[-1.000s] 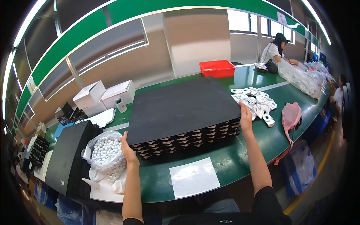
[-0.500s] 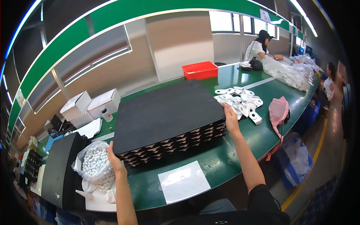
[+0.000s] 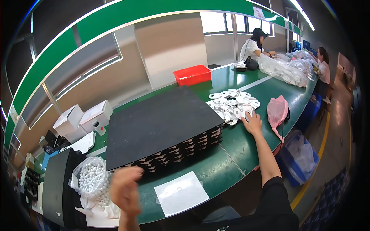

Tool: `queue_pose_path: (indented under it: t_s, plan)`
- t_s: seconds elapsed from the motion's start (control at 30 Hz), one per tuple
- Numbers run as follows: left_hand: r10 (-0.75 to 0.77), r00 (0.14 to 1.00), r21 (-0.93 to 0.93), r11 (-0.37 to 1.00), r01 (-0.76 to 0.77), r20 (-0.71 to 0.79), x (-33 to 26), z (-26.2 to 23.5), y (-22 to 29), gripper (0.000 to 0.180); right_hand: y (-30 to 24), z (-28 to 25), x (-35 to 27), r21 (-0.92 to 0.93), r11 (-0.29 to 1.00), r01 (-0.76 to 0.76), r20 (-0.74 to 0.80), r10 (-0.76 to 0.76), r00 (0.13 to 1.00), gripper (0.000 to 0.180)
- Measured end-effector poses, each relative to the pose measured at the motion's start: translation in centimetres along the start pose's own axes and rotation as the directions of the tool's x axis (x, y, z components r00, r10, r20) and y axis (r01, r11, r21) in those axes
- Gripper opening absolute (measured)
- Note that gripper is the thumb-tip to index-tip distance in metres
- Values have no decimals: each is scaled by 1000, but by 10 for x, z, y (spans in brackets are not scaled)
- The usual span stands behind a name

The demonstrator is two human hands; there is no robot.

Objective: Assembling LED light fixtures by inserting small white components into plastic housings and stacking the finished units.

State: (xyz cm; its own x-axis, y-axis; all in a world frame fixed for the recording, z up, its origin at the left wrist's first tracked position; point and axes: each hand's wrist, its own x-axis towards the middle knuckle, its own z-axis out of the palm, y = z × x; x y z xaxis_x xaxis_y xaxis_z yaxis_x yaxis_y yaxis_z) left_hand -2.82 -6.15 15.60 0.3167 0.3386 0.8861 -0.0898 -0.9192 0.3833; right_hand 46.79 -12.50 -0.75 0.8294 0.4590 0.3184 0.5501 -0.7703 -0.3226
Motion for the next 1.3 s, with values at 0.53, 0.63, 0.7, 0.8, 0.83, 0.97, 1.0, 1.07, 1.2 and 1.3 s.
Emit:
queue_pose_path:
  t_s: [0.53, 0.63, 0.7, 0.8, 0.83, 0.97, 1.0, 1.07, 1.2, 1.3]
  plan:
    - [559, 767, -308, 825, -474, 315, 23, 7, 115, 16, 0, 25, -60, 409, 901, 145, -394, 30, 919, 30]
    - [579, 757, -222, 815, -535, 304, 6, -17, 118, 18, 9, 25, -71, 304, 938, 167, -413, -28, 910, 33]
    - [611, 777, -143, 791, -594, 152, -12, -36, 121, 14, -12, 27, -81, 304, 933, 193, -343, -81, 936, 34]
    - [389, 848, 43, 901, -432, 360, -49, -66, 91, 11, 18, 28, -90, 169, 972, 165, -446, -73, 892, 39]
    - [343, 855, 123, 900, -417, 388, -44, -77, 95, 12, 10, 13, -96, 256, 957, 134, -424, -14, 906, 40]
    - [172, 969, 549, 800, -243, 179, -65, -114, 18, 18, -14, -5, -108, 466, 883, 62, -382, 137, 914, 39]
    - [88, 987, 573, 805, -150, 135, -67, -128, 2, 19, -8, -2, -104, 448, 889, 89, -438, 132, 889, 36]
    - [-70, 997, 668, 743, 39, 20, -73, -155, -30, 22, 6, 5, -97, 482, 874, 61, -473, 200, 858, 32]
    - [-301, 905, 674, 604, 424, -300, -89, -217, -68, 26, -4, 5, -100, 509, 850, 135, -533, 188, 825, 24]
    - [-332, 882, 560, 683, 469, -334, -70, -204, -56, 19, -14, -6, -109, 366, 876, 315, -617, -25, 786, 17]
